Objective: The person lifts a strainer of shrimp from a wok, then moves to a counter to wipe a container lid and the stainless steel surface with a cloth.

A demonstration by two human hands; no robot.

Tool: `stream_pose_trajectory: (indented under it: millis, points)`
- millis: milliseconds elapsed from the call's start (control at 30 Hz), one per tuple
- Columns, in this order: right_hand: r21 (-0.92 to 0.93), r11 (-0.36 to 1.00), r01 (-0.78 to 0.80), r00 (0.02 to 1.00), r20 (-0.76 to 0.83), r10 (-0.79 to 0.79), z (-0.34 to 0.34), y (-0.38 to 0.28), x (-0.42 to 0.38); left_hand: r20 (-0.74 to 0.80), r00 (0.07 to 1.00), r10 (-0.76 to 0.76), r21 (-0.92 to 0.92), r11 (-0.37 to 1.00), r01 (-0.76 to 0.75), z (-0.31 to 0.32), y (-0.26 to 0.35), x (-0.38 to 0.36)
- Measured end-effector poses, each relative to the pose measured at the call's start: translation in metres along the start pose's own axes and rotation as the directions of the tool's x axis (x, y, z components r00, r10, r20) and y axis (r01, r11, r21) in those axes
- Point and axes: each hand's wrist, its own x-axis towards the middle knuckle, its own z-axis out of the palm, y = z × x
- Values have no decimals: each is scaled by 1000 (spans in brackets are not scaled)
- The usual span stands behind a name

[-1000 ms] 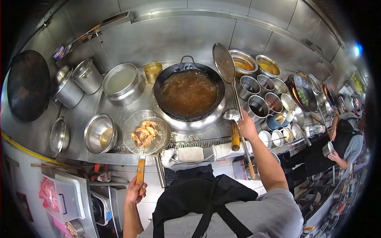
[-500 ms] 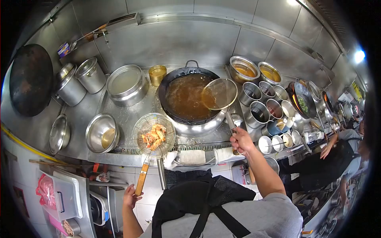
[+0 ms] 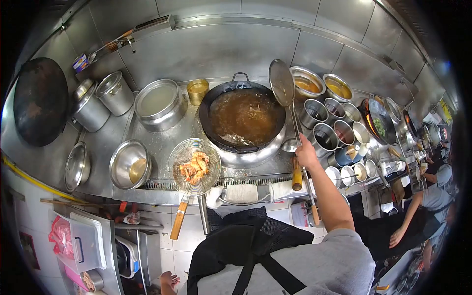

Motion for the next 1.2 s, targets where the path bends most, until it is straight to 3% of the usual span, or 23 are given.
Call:
stream_pose_trajectory:
  millis: [67, 200, 267, 300, 333, 433, 467, 533, 667, 700, 733, 800, 833, 900, 933, 1000, 1067, 1133, 1167, 1200]
  points:
    - [-180, 983, 42, 999, -26, -47, 1, -1, 6, -34, 999, 10, -25, 1000, -11, 8, -2, -10]
    - [-250, 951, 181, 982, -5, -188, 30, 25, 26, -73, 996, 58, -49, 997, -61, 22, 1, -24]
    - [106, 994, 25, 980, 194, -46, 39, 18, 28, -91, 992, 88, -55, 994, -93, 27, 2, -29]
    - [393, 857, -332, 904, 392, 170, 40, 6, 31, -100, 990, 98, -59, 993, -104, 28, 3, -33]
    - [393, 860, -326, 903, 397, 161, 43, 3, 34, -101, 989, 106, -60, 992, -112, 30, 4, -35]
    - [663, 551, -507, 836, 534, 127, 46, -9, 38, -84, 994, 73, -93, 992, -81, 25, 4, -45]
    - [663, 556, -501, 837, 535, 117, 50, -8, 40, -84, 994, 76, -104, 991, -85, 24, 4, -48]
    - [748, 358, -560, 814, 576, 70, 58, -7, 40, -64, 998, 28, -227, 973, -41, 20, -3, -49]
    - [785, 281, -552, 824, 564, 44, 66, -22, 33, -120, 993, 11, -165, 986, -31, 24, -20, -51]
    - [781, 302, -547, 825, 564, 36, 67, -30, 33, -8, 1000, 18, -307, 952, -20, 10, -35, -36]
    - [780, 306, -546, 824, 566, 28, 67, -41, 34, -5, 1000, 18, -317, 948, -19, 9, -42, -36]
    - [768, 445, -460, 860, 511, 6, 66, -69, 43, 10, 1000, 23, -363, 931, -18, 6, -54, -37]
    - [738, 553, -388, 879, 477, -20, 64, -89, 52, 20, 999, 32, -386, 922, -22, 4, -62, -40]
    - [744, 614, -264, 921, 384, -69, 59, -141, 70, 51, 997, 57, -440, 898, -29, 2, -75, -45]
    - [729, 672, -133, 924, 337, -183, 64, -160, 93, 69, 995, 75, -468, 883, -34, -1, -82, -49]
    - [786, 615, -65, 898, 314, -307, 64, -223, 110, 106, 986, 126, -526, 849, -52, -7, -96, -57]
    - [822, 561, -102, 909, 306, -283, 93, -264, 139, 125, 977, 173, -575, 815, -71, -13, -110, -64]
    - [562, 826, 32, 951, 237, -198, 136, -292, 167, 114, 968, 224, -584, 803, -118, -22, -129, -57]
    - [351, 910, 221, 964, 62, -258, 174, -292, 186, 105, 954, 281, -590, 790, -168, -25, -138, -52]
    - [211, 937, 277, 958, 13, -286, 198, -297, 189, 95, 937, 337, -594, 774, -219, -26, -143, -50]
